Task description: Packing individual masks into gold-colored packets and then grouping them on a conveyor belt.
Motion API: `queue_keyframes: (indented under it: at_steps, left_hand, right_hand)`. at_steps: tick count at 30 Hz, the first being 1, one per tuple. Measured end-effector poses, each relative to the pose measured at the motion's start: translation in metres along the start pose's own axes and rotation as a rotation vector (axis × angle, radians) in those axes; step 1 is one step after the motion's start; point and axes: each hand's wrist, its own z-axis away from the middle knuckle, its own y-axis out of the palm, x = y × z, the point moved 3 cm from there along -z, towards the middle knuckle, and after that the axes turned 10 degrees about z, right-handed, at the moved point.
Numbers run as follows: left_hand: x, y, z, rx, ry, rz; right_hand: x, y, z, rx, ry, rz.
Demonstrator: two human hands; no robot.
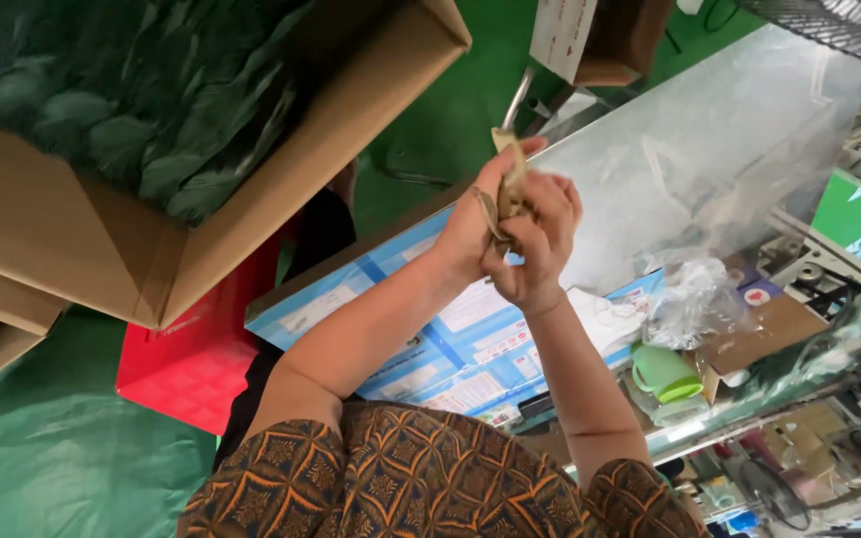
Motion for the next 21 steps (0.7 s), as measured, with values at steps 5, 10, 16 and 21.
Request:
queue_keyframes:
  at_steps: [5, 10, 16, 21]
  left_hand:
    - [-0.022, 0.029, -0.004, 0.081, 0.072, -0.009]
    - [-0.022, 0.022, 0.001, 0.131, 0.038, -0.031]
    - [-0.038, 0.014, -0.011, 0.05, 0.014, -0.12]
    - [-0.066, 0.017, -0.018, -0.027, -0.004, -0.273]
  right_hand:
    - [0.026, -0.001, -0.049, -0.028, -0.13, 0.216]
    - [-0.041, 0.016, -0.015, 0.027, 0.022, 0.024]
    - [-0.016, 0.03, -0.046, 0.115, 0.08, 0.186]
    - [-0.009, 0.038, -0.06, 0.28, 0.038, 0.308]
